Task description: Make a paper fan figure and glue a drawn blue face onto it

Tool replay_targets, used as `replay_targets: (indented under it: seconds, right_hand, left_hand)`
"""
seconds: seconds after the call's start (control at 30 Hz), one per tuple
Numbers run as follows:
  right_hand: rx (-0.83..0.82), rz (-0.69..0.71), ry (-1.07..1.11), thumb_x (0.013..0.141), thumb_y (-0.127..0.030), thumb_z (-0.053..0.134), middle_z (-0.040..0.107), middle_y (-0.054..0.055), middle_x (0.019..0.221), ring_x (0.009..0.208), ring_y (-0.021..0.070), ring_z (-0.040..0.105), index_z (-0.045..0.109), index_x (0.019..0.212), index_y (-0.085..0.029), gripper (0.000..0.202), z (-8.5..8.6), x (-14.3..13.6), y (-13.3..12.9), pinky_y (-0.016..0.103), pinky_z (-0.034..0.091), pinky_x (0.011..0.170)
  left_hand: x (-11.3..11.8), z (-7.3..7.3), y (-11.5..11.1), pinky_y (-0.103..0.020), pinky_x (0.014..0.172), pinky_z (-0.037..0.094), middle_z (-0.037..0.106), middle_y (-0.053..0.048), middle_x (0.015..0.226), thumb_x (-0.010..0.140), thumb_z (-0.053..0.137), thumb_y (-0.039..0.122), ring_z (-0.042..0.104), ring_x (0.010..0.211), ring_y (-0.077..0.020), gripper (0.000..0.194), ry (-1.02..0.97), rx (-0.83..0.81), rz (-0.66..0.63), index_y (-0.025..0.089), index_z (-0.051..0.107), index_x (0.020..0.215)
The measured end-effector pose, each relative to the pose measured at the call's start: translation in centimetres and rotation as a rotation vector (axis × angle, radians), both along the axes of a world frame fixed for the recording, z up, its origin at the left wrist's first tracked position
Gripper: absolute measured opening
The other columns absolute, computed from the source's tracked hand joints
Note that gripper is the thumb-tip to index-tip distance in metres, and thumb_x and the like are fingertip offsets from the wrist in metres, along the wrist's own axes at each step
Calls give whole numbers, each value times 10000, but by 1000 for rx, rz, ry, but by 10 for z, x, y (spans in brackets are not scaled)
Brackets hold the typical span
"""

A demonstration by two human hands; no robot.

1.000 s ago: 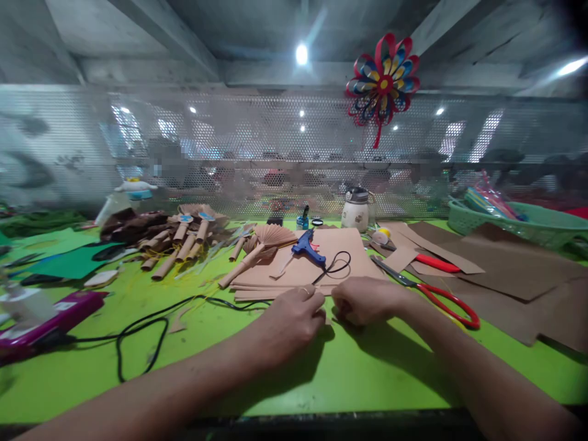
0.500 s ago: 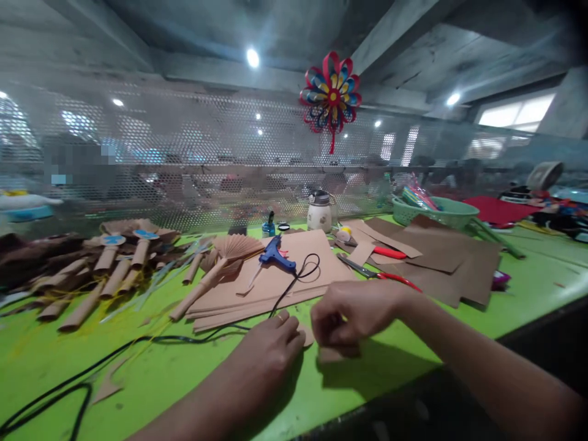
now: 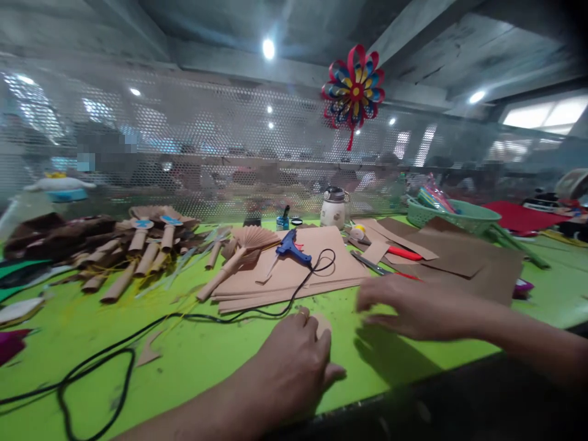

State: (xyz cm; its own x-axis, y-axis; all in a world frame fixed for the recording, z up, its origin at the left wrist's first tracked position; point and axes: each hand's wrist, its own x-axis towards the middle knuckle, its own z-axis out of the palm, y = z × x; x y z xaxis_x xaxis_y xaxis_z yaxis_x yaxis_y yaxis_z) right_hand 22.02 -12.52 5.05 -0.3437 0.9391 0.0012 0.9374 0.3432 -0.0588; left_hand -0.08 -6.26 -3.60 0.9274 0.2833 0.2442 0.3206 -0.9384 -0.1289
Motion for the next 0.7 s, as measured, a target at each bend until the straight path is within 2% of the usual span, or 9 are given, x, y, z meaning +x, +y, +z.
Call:
replay_targets:
  seconds: [0.03,0.07,0.17,0.27,0.43,0.53,0.7]
  right_hand:
    - [24,127,-17,888,-265,535,707,55,914,838,151,638,698,937,-207,179,-2,-19,27,225,445,722]
    - [73,179,-59,902,-235,499,706,72,906,824,159,639,698,929,-181,208,-6,-38,54,234,441,717]
    - [141,200,-88,915,-247,463,687,144,1004,889,220,638,693,971,-125,266,-22,-86,121,274,433,695]
    - [154,243,-128,881,-284,517,683,175,992,864,252,651,697,971,-98,274,-42,-112,158,284,429,643]
    - [157,258,-180,915,-317,505,684,133,959,839,215,650,679,921,-98,280,-63,-115,175,306,469,691]
    - [165,233,-202,922,-342,533,662,84,1004,884,188,631,639,964,-115,254,-62,-105,172,347,497,759]
    - [142,264,-232,928,-325,546,644,72,1044,922,186,628,619,1019,-125,231,-56,-102,167,369,520,791]
  left_hand:
    - [-1,-1,0,-430,742,466,622,-128,866,868,570,472,558,837,-289,362,-17,9,-15,123,612,956]
    - [-1,-2,0,-431,766,461,624,-131,883,873,568,464,557,860,-290,359,-37,15,-27,119,612,963]
    - [-3,-3,0,-416,788,450,622,-113,867,870,579,449,551,866,-277,334,-80,-9,-32,126,616,948]
    - [-3,-5,1,-401,793,448,620,-103,840,862,589,458,553,859,-267,335,-98,-44,-35,128,623,910]
    - [-3,-7,2,-404,841,433,628,-128,866,871,581,455,567,927,-278,344,-101,-73,-94,115,612,918]
    - [-3,-3,1,-393,812,441,622,-113,858,883,573,431,574,899,-268,303,-79,-89,-101,129,587,913]
    - [-1,0,-1,-381,809,444,611,-94,852,890,574,399,570,891,-257,257,-72,-93,-107,143,557,910]
